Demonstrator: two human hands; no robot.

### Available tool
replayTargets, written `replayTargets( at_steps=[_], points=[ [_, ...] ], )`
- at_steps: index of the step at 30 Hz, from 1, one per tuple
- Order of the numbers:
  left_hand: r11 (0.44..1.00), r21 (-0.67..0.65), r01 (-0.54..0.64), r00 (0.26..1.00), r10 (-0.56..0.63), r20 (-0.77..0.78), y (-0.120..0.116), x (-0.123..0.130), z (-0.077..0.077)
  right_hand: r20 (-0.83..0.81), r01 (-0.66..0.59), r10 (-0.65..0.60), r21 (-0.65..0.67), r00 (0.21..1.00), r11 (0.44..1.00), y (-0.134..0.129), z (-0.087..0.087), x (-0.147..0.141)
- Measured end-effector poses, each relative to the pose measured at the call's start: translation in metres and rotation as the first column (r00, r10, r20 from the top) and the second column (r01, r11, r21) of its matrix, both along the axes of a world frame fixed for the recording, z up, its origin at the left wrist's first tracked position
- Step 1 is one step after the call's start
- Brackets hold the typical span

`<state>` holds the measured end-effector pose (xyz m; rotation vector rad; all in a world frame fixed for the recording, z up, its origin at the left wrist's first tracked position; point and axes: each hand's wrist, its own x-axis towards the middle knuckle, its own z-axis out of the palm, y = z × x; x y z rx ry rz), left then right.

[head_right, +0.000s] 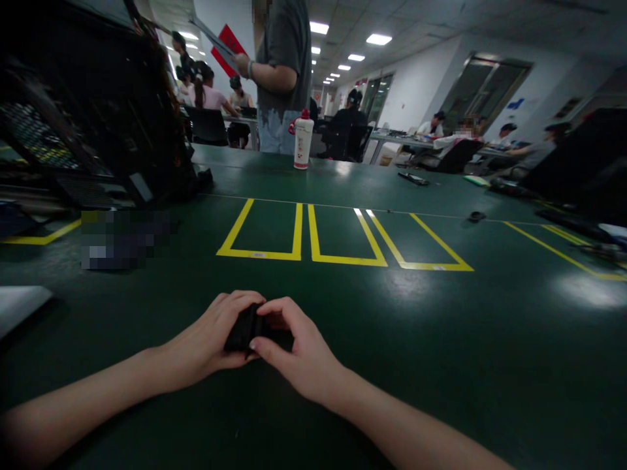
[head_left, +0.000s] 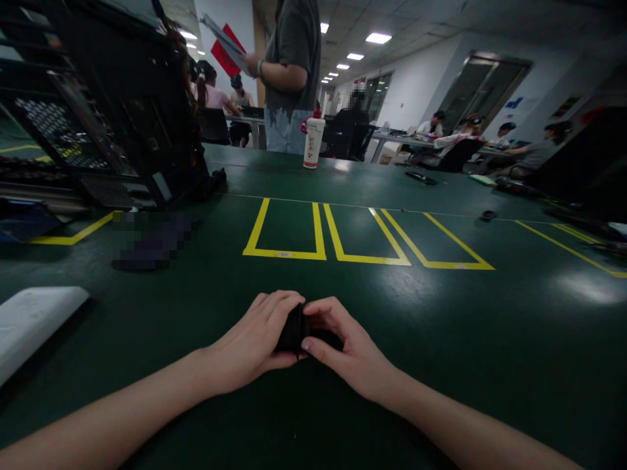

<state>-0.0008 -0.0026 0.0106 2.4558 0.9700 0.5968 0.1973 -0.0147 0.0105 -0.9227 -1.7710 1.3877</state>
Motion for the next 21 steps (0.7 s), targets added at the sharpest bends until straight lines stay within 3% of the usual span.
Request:
replayTargets(
  at_steps=[4, 11, 21],
  points=[
    [1.000, 0.011, -0.009, 1.000, 0.009, 0.022, -0.0002, 0.0001, -0.0005, 0.001, -0.021, 0.021, -0.018, 1.000, 1.000, 0.0002, 0.0011, 0.0002],
    [1.000, 0.005, -0.004, 1.000, 0.004, -0.003, -0.0004, -0.0001, -0.0004, 0.022, 0.006, -0.008, 0.075, 1.000, 0.997, -0.0014, -0.0022, 0.0029],
    [1.000, -0.018, -0.002, 1.000, 0.002, -0.003, -0.0004, -0.0013, 0.0014, 0.014, 0.000, 0.000, -0.024, 1.000, 1.000, 0.0008, -0.0003, 0.0017]
  ],
)
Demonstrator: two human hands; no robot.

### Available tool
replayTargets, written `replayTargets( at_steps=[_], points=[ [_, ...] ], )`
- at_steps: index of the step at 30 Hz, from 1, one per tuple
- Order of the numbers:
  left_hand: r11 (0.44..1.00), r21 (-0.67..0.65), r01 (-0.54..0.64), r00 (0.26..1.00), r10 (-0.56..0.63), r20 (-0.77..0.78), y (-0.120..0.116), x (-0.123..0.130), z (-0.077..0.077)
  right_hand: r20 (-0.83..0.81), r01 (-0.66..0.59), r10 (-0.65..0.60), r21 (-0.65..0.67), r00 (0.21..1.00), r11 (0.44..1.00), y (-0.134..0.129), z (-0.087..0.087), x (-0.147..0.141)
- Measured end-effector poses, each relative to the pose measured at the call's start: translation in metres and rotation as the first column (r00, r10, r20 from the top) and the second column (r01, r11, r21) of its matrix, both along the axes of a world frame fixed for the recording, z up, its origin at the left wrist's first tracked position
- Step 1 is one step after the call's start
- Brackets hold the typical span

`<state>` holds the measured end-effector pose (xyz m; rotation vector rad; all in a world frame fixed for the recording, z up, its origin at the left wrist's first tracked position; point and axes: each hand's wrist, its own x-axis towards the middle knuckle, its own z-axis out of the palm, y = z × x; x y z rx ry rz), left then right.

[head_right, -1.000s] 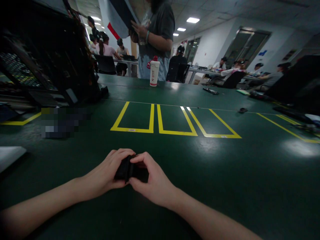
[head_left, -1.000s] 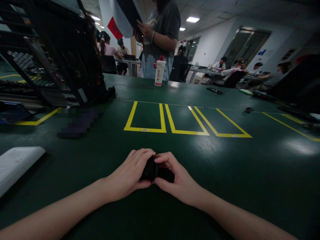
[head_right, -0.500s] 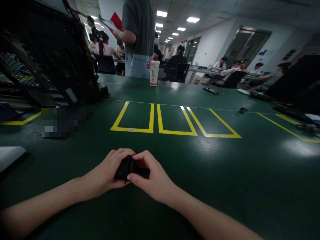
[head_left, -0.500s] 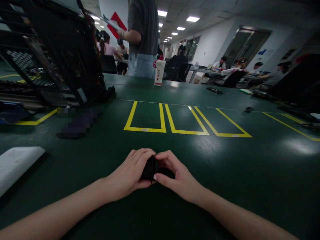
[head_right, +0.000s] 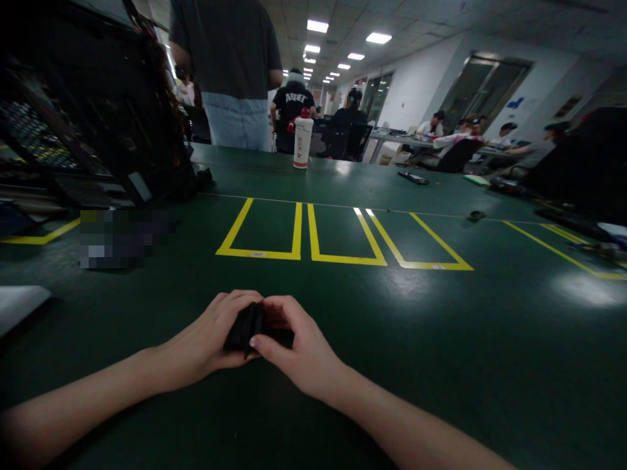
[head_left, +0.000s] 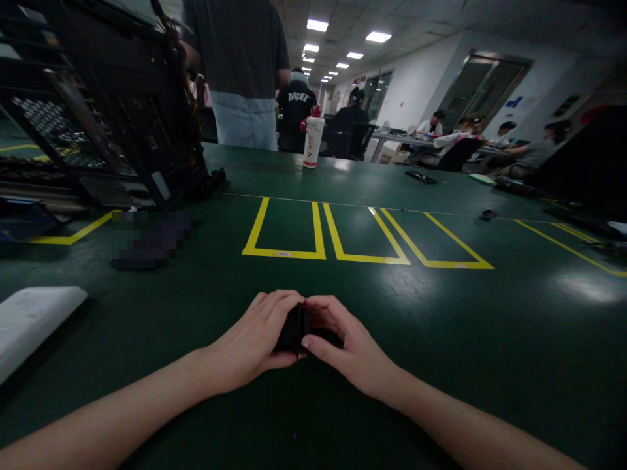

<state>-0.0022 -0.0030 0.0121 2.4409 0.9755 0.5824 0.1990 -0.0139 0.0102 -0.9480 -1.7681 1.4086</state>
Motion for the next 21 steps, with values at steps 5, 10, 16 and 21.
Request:
replayTargets(
  at_steps=[5, 10, 16, 21],
  points=[
    [1.000, 0.006, 0.019, 1.000, -0.019, -0.005, 0.0006, -0.0005, 0.0006, -0.001, -0.021, 0.021, 0.046, 1.000, 0.999, 0.0007, -0.0017, 0.0000],
    [1.000, 0.008, 0.023, 1.000, -0.023, -0.019, 0.0009, 0.0002, 0.0012, 0.032, -0.011, 0.006, 0.161, 0.999, 0.987, -0.0022, -0.0040, 0.0009],
    [1.000, 0.009, 0.026, 0.999, -0.026, -0.019, 0.0006, 0.0009, 0.0028, 0.043, 0.008, -0.012, 0.099, 0.999, 0.995, -0.0024, -0.0019, 0.0017],
    [1.000, -0.008, 0.024, 1.000, -0.024, -0.017, 0.0003, 0.0002, 0.0030, 0.009, 0.010, -0.010, 0.040, 1.000, 0.999, -0.0013, -0.0006, -0.0007]
  ],
)
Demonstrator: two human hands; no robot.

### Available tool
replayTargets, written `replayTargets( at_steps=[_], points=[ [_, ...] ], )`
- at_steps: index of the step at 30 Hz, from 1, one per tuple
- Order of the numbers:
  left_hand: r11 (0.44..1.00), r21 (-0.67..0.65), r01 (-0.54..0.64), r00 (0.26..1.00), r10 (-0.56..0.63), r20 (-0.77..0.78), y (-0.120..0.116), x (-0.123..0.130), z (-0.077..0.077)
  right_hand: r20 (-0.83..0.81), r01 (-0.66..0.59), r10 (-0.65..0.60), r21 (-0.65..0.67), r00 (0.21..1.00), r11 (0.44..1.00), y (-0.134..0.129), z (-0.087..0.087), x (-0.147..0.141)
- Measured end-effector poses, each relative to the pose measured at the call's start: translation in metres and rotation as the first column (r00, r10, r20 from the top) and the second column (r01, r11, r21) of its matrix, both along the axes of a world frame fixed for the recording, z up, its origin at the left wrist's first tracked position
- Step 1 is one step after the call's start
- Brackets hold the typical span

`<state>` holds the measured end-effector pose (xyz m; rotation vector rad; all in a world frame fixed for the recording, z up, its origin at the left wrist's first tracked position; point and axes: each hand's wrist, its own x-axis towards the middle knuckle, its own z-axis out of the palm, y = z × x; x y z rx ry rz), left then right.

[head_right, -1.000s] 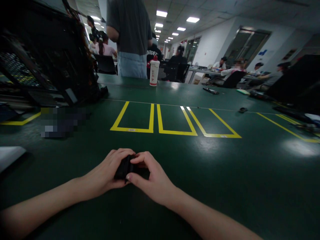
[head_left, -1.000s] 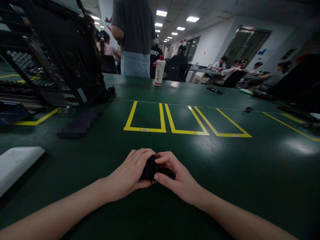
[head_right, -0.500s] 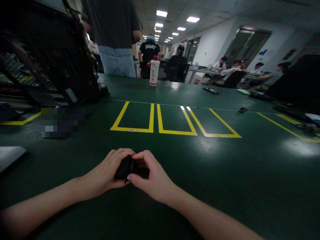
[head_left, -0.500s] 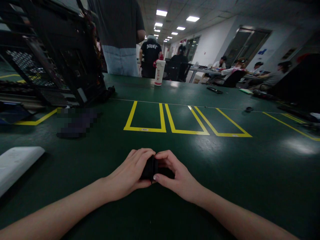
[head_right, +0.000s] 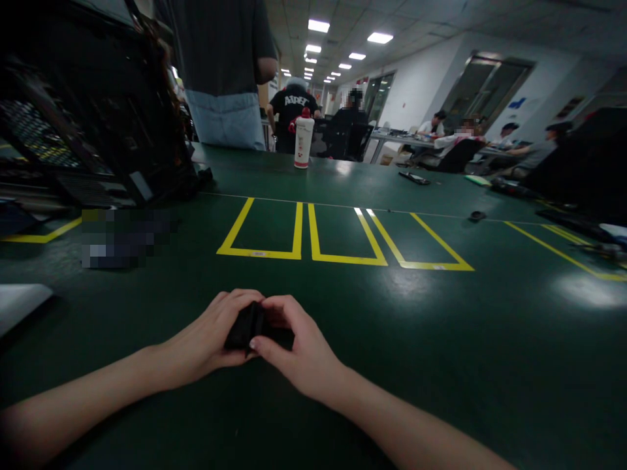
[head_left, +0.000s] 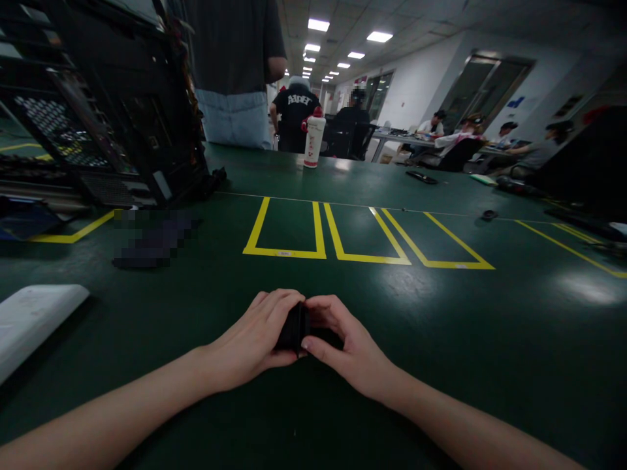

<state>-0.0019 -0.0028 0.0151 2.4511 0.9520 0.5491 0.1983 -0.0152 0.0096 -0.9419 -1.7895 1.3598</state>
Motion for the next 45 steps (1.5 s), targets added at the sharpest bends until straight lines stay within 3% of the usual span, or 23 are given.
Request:
replayTargets(
  at_steps=[10, 21, 29, 39, 45],
  points=[
    [1.000, 0.004, 0.004, 1.000, -0.004, 0.009, 0.0002, 0.0001, -0.0002, 0.045, -0.008, 0.004, 0.092, 0.999, 0.996, -0.0022, -0.0012, 0.0028],
    [1.000, 0.012, -0.003, 1.000, 0.003, 0.014, -0.0004, 0.0002, -0.0027, 0.011, -0.008, 0.008, -0.024, 1.000, 1.000, 0.0005, 0.0024, -0.0012],
    [1.000, 0.007, -0.005, 1.000, 0.005, 0.004, -0.0014, -0.0006, 0.0018, 0.022, -0.015, 0.013, 0.075, 1.000, 0.997, -0.0004, -0.0015, 0.0026],
    [1.000, -0.006, -0.005, 1.000, 0.005, 0.026, -0.0003, -0.0003, 0.0010, 0.009, -0.009, 0.010, -0.030, 1.000, 1.000, -0.0003, 0.0038, -0.0011],
    [1.000, 0.002, -0.007, 1.000, 0.007, 0.000, -0.0002, 0.0003, 0.0013, 0.042, -0.018, 0.015, 0.088, 0.999, 0.996, -0.0003, -0.0002, 0.0027]
  ],
)
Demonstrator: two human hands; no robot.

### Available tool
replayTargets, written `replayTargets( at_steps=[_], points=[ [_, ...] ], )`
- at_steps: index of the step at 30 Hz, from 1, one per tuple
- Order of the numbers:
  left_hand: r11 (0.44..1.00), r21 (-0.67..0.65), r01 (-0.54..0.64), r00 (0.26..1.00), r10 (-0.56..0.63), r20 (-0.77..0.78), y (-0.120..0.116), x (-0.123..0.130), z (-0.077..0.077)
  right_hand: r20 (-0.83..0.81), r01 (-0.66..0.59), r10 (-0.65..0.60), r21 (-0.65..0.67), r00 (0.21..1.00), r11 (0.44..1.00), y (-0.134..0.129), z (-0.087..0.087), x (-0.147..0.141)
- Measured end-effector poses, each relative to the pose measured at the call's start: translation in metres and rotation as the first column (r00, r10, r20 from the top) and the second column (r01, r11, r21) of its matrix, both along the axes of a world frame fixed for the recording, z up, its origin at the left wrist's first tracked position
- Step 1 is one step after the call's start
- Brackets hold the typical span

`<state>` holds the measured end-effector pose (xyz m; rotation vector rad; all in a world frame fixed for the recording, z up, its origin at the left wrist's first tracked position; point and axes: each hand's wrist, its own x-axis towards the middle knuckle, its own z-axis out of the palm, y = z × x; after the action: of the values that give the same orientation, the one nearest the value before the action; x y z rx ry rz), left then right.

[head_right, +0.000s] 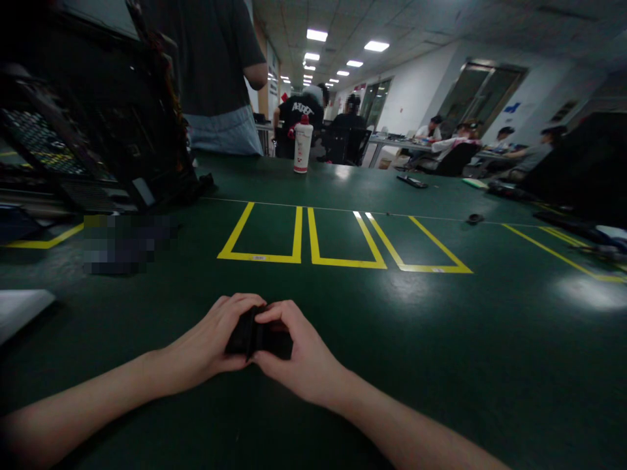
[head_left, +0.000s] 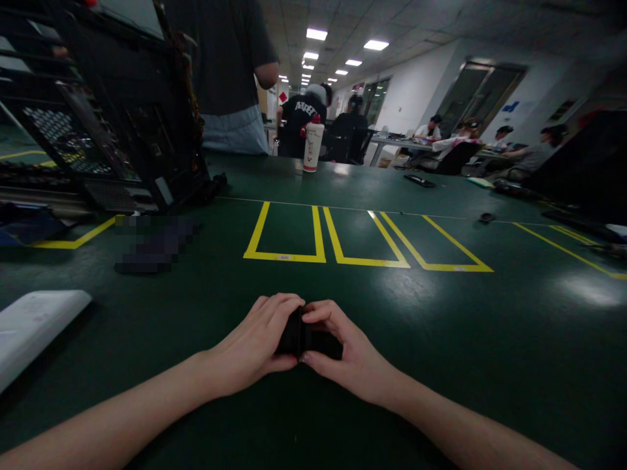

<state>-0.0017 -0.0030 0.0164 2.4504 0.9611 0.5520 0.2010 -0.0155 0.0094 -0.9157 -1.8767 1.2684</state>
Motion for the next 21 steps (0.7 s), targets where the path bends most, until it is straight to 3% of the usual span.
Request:
replayTargets(
  at_steps=[10, 21],
  points=[
    [1.000, 0.002, 0.007, 1.000, -0.007, 0.022, -0.0002, -0.0005, -0.0013, -0.041, 0.021, -0.026, -0.125, 0.999, 0.992, 0.0002, 0.0020, -0.0039],
    [1.000, 0.017, 0.002, 1.000, -0.002, 0.000, -0.0001, 0.0006, -0.0013, -0.022, 0.009, -0.009, -0.022, 1.000, 1.000, -0.0003, -0.0011, 0.0005]
  ],
)
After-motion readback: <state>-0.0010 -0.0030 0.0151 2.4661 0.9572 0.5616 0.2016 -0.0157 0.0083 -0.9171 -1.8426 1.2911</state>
